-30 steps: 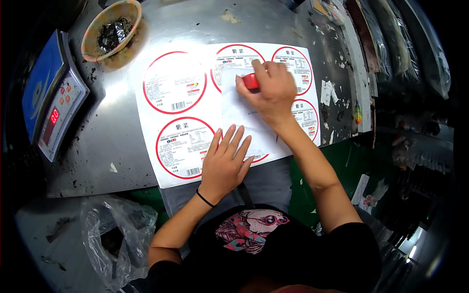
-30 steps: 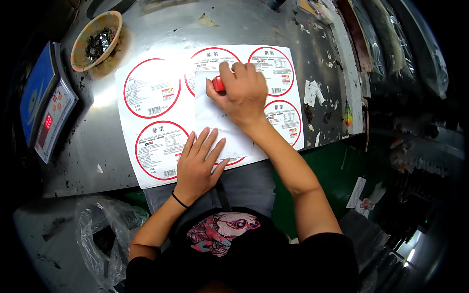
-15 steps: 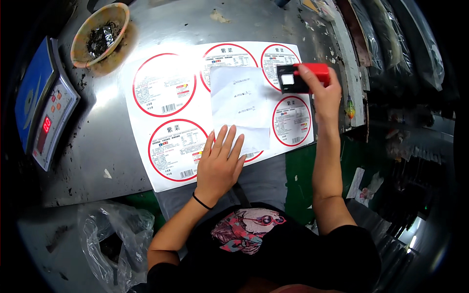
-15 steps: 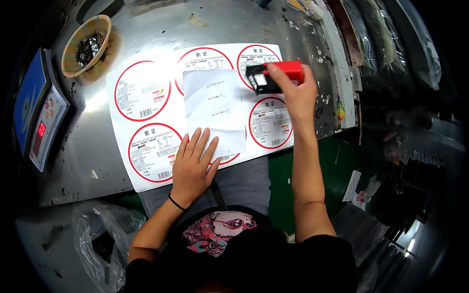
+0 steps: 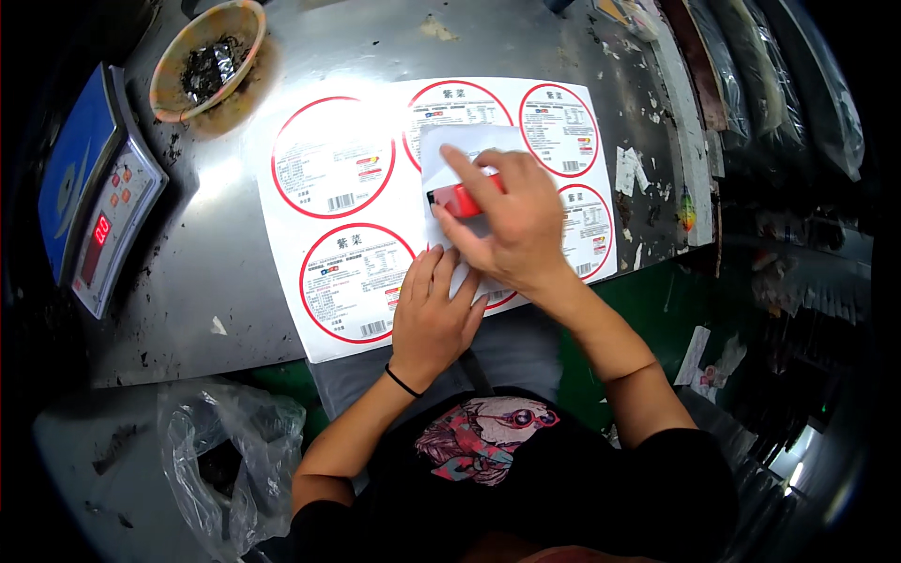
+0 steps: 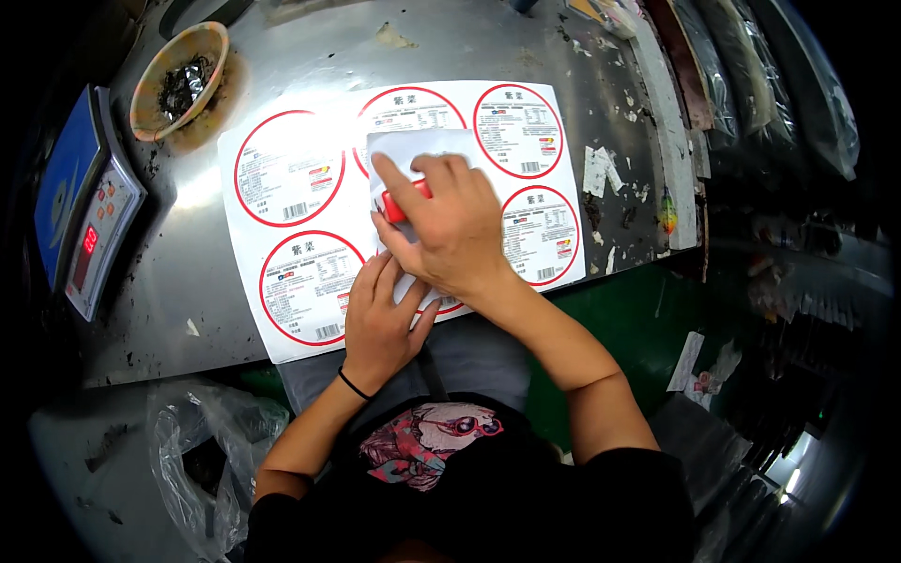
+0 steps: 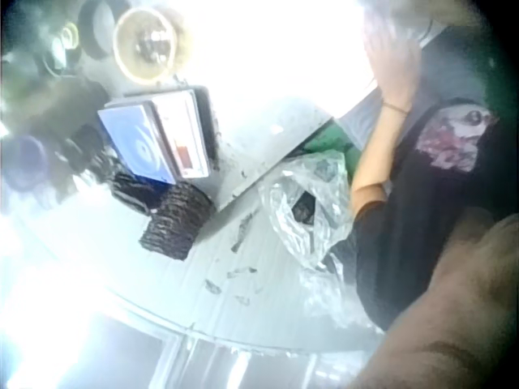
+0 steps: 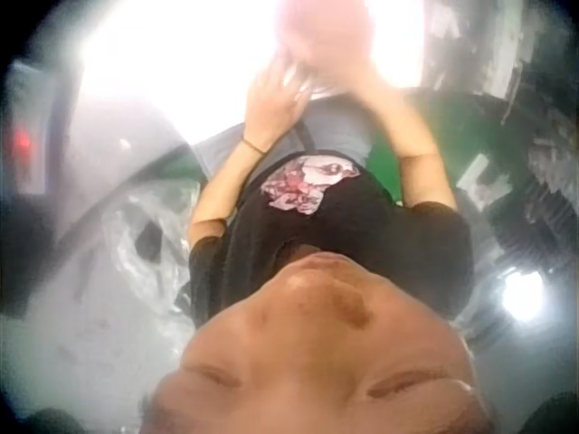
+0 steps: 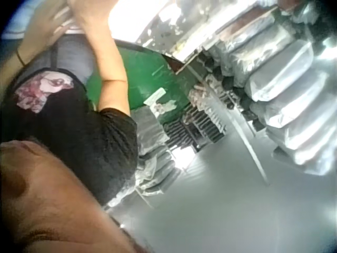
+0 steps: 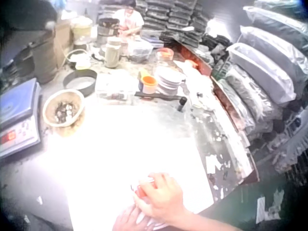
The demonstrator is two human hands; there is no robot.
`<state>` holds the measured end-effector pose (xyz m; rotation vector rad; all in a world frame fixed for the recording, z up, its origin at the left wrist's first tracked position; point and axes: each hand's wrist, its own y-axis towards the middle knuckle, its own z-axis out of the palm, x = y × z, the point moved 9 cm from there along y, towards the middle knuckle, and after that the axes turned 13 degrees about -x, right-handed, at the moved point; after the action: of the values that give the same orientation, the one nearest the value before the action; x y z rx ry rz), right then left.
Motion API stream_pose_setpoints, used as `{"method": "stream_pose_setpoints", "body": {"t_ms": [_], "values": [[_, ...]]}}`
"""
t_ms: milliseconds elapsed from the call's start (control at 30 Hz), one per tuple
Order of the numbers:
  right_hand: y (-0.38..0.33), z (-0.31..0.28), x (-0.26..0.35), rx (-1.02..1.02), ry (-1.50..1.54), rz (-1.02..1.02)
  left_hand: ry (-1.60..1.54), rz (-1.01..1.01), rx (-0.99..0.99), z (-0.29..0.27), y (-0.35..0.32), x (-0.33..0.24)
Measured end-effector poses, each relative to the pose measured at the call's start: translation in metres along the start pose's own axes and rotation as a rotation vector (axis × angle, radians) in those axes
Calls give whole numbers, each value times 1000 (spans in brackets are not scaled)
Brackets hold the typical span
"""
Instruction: The person applies ink from a bottle to a large self-inking stamp and then presses the stamp onto multiple circular labels on a large sheet.
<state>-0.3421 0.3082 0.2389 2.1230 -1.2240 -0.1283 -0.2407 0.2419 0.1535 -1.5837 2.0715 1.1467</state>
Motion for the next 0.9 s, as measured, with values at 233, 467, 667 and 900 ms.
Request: {"method": "stream_pose_setpoints", "body": {"t_ms": [233,467,667,900], "values": [[3,-23,-12,-179,17,-8,122,40,24,2,-5,-2],[-9,-88,-97,-9,303,651,25,-23,5,-15,-8,-3],[-64,-34,-64,677,1090,1147,-578,-166,68,-44,30,-17],[-71,2,-25,717,1588,1308,-778,-247,356,-20,54,-20]]}}
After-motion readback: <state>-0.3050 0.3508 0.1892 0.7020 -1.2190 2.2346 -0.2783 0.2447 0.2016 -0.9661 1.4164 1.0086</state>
